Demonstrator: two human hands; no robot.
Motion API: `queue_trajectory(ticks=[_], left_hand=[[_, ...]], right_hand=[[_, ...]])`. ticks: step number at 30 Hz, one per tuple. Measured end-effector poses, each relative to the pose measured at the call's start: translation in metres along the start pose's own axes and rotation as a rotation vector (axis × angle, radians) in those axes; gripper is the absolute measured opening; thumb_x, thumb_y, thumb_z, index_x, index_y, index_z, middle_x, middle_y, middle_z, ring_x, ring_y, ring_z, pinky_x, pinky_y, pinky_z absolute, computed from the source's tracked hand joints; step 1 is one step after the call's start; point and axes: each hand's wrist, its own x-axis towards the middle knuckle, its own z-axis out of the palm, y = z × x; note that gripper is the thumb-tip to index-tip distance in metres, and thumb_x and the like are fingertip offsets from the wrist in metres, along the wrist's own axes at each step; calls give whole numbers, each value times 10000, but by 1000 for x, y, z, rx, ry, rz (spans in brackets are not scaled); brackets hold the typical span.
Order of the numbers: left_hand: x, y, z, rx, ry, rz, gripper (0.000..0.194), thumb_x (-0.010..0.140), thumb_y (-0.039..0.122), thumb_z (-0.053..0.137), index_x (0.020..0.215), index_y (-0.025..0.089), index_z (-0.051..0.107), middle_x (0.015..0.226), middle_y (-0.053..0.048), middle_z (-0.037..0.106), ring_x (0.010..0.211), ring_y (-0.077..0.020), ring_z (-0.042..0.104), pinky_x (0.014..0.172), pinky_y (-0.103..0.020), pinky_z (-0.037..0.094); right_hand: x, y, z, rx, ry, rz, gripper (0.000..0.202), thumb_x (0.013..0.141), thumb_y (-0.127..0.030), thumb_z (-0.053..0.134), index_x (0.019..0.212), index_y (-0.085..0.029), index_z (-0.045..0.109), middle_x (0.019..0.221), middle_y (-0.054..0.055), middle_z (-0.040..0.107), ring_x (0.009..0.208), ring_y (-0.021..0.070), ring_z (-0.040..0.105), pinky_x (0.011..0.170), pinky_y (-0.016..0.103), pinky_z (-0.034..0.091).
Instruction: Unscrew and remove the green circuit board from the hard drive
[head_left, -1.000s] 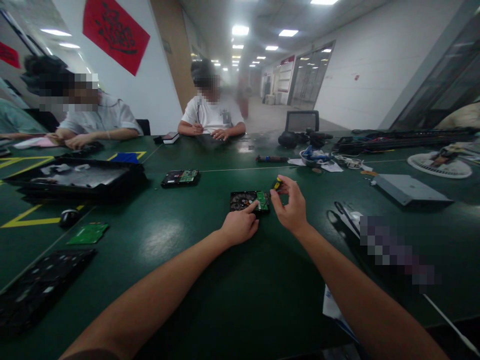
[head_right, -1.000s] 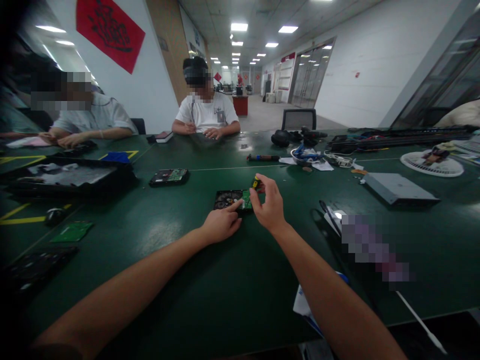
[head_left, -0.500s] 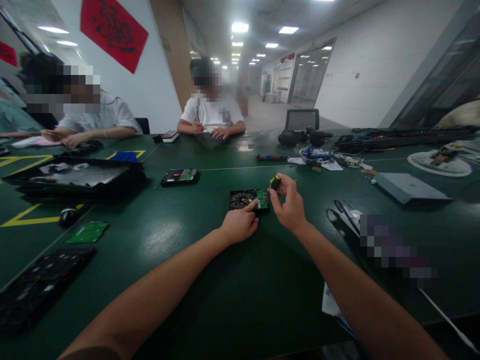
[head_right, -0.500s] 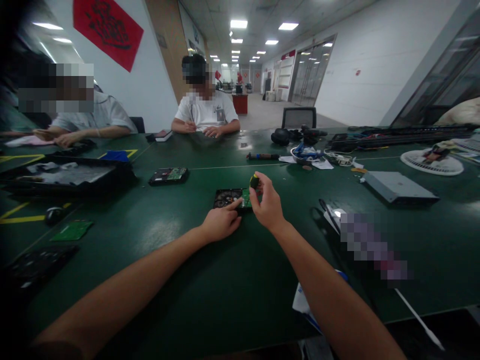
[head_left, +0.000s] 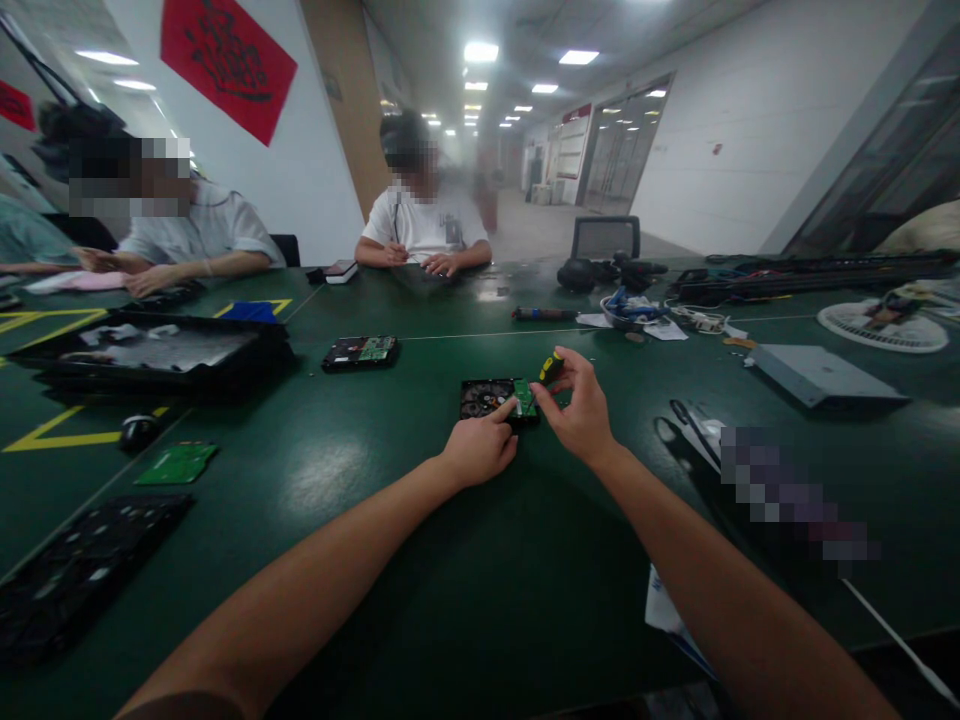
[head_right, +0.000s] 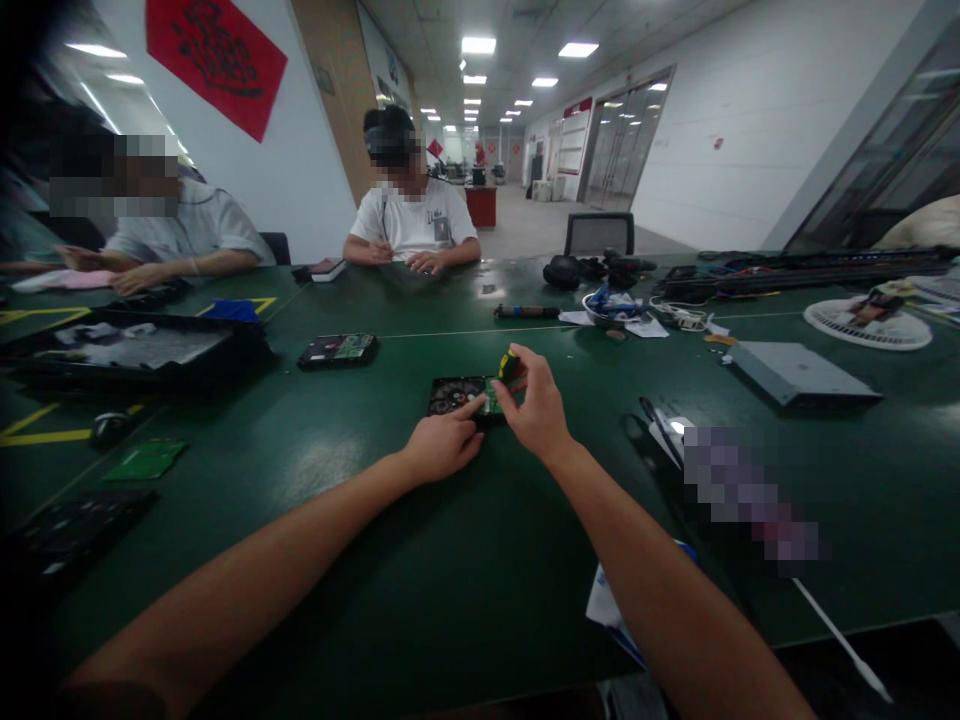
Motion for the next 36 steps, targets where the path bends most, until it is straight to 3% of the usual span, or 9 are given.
queue_trajectory(ticks=[4,10,15,21,26,31,36], left_hand=[[0,0,0,6,-3,4,423,1024,420,402,939,203,756,1660,1,360,957,-229,744,766,-374,614],[0,0,2,15,2,3,420,1025,421,401,935,203,749,1671,15,333,949,-219,745,752,-356,610],[1,0,2,21,-2,-3,421,1024,420,401,949,207,756,1665,7,347,943,-222,747,768,-364,612],[1,0,2,11,7,-5,414,1019,417,411,925,207,755,1660,0,358,936,-222,746,765,-366,608],[0,1,0,20,-1,-5,438,1025,423,391,911,196,747,1643,-15,393,918,-214,746,742,-351,608],[0,2,0,20,0,-8,431,1022,415,397,909,193,749,1637,-16,404,922,-216,748,750,-351,610],[1,0,0,3,-7,1,425,1021,408,395,921,195,749,1656,-2,366,938,-221,748,769,-360,612]], right_hand=[[2,-1,-2,10,-21,-4,608,948,-287,622,1505,-288,379,1358,129,587,1023,244,687,878,461,642],[1,-2,-3,-55,0,-25,621,932,-317,662,1498,-287,407,1308,118,595,922,232,675,835,464,647],[2,-4,-5,-77,-32,-53,619,965,-272,600,1541,-294,373,1357,121,582,991,247,676,897,488,634],[2,-4,-5,-76,-13,-41,625,957,-290,626,1534,-298,384,1241,108,622,976,255,682,898,500,638],[-1,-1,-2,-49,0,-30,636,980,-260,579,1560,-294,321,1379,134,573,1017,255,686,917,499,634],[-1,-2,-2,-66,28,-51,608,946,-275,642,1502,-295,396,1260,111,599,946,231,677,865,466,648],[-1,-4,-1,-60,28,-56,622,953,-240,615,1520,-280,363,1354,130,580,983,239,687,895,479,638]])
